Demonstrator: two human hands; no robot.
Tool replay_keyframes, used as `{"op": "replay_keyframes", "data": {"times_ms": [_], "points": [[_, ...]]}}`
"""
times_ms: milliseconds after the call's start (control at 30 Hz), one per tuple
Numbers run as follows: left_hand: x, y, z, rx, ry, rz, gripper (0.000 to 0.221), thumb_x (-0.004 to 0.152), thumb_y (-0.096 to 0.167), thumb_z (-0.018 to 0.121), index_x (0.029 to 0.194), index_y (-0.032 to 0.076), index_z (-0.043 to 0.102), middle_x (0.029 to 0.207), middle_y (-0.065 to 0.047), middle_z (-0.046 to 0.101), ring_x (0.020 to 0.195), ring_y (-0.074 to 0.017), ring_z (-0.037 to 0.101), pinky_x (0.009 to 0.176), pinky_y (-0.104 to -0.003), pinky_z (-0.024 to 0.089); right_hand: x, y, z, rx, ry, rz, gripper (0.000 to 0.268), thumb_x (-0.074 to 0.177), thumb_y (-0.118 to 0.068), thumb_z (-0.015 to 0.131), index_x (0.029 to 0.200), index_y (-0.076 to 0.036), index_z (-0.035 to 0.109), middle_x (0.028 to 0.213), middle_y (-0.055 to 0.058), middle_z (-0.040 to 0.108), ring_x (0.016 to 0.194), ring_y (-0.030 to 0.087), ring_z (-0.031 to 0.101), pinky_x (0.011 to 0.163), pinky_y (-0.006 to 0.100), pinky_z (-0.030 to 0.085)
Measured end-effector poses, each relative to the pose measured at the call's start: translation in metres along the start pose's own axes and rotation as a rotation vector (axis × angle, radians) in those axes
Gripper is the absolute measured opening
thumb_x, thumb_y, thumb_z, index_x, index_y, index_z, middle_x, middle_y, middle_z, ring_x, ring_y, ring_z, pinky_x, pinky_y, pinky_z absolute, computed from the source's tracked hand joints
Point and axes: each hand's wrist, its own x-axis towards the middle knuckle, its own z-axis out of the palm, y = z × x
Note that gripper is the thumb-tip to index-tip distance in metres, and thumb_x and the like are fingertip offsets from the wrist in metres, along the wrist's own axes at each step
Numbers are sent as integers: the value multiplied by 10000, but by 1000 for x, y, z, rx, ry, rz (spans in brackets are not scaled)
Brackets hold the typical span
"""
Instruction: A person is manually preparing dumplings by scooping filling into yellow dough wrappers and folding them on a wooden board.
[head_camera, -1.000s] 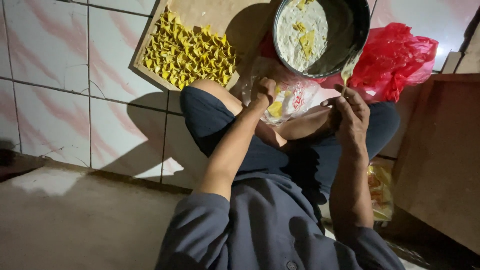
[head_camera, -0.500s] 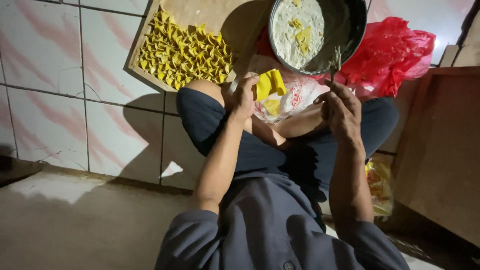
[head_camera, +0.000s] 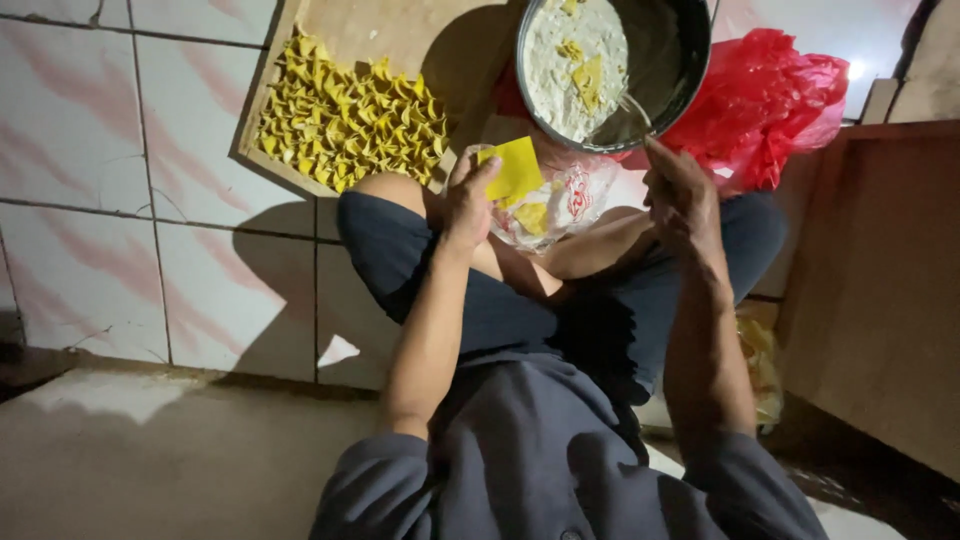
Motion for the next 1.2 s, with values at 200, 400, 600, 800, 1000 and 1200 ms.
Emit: {"op": "replay_keyframes", "data": {"times_ms": [200,400,600,800,1000,1200], "points": [[14,-6,-2,543,189,-220,412,863,660,658,1158,386,744,874,-96,774,909,-183,745,1045,-268,439,49,33,-9,-1006,-47,-160,264,982,-144,681,1161,-268,831,841,42,663,644,283,655,569,383,552],[40,-25,-12,105,79,-175,376,864,477,704,1082,171,701,957,-136,740,930,-270,719,876,-371,539,98,76,28,-1430,-110,-294,169,841,-226,672,850,-256,838,675,-41,715,791,138,752,679,255,612],[44,-19,-1,-24,127,-151,332,928,405,713,1075,114,650,897,-70,723,781,-167,710,749,-317,596,106,106,50,-1127,-362,-60,185,908,-161,651,1034,-140,785,936,141,670,871,366,723,661,447,609],[46,-20,2,-74,140,-184,334,911,358,736,1029,55,660,874,-118,736,736,-226,719,733,-379,620,99,130,41,-1261,-338,-52,121,828,-188,708,874,-149,813,884,77,736,847,285,760,646,377,629],[46,-27,-9,-139,136,-178,288,931,367,708,1066,114,679,876,-114,744,739,-214,741,607,-289,585,107,100,54,-1193,-422,150,216,877,-227,602,912,-86,760,818,120,749,793,349,766,669,460,603],[47,-23,-4,-169,134,-171,289,907,399,737,1016,139,674,866,-77,761,717,-167,739,563,-245,557,116,67,34,-964,-505,209,236,783,-266,660,871,-84,782,700,180,729,739,396,758,605,487,588]]}}
